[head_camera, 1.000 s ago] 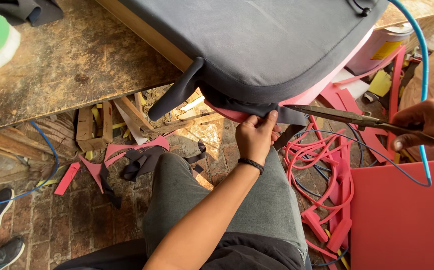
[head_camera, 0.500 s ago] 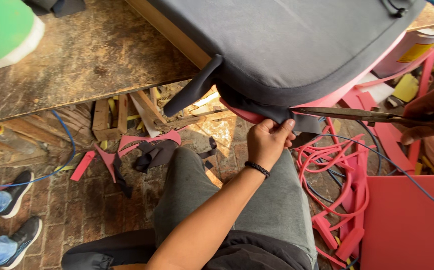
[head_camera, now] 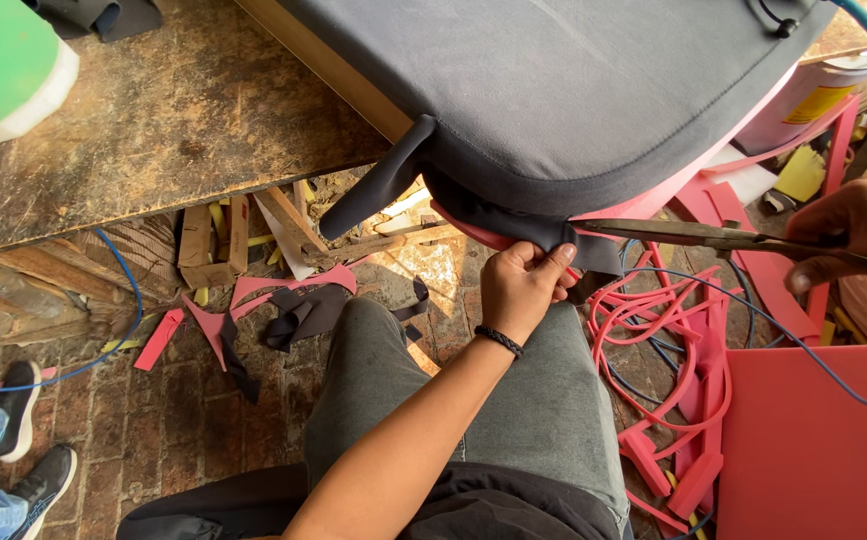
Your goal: The person covers a foam seat cushion with dark fabric, pulling the fabric taut around the foam and trimming excess material with scissors. They use a pneumatic nail gun to fasten the fabric to the cushion's wooden base along the edges, then begin fitting fabric over another cushion.
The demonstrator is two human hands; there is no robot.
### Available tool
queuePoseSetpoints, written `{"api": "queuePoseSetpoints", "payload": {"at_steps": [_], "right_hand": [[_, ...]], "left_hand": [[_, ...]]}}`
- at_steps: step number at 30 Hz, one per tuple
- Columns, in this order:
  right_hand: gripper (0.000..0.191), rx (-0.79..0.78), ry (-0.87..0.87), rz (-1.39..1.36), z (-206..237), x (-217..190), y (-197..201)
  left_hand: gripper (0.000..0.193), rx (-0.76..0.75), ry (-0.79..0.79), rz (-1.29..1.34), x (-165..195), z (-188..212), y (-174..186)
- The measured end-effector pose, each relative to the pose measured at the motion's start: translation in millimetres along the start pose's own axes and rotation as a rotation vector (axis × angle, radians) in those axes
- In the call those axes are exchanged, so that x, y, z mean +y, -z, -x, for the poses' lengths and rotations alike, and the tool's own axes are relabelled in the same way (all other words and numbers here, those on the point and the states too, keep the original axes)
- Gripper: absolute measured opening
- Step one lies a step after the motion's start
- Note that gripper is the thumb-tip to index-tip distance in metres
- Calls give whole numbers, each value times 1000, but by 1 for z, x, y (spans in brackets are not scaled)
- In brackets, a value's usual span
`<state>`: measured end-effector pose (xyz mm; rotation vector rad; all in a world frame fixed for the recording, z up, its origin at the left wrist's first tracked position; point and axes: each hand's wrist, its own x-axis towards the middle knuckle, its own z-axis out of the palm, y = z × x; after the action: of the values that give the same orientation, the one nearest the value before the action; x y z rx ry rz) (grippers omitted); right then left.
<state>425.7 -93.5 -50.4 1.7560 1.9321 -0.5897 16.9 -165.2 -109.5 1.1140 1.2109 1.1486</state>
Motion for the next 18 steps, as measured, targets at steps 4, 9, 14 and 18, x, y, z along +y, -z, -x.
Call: {"api": "queuePoseSetpoints", "payload": {"at_steps": [4, 9, 14, 18], "right_hand": [[43, -33, 55, -177, 0, -10, -4], [46, -57, 29, -314, -1, -9, -12], [43, -74, 40, -192, 0, -15, -6], [39, -61, -5, -158, 5, -27, 2]], "left_hand": [[33, -11, -1, -31, 0, -1, 3], [34, -25, -47, -89, -2, -2, 6], [33, -39, -70, -76, -3, -3, 6], [34, -34, -45, -117, -3, -4, 5]]}}
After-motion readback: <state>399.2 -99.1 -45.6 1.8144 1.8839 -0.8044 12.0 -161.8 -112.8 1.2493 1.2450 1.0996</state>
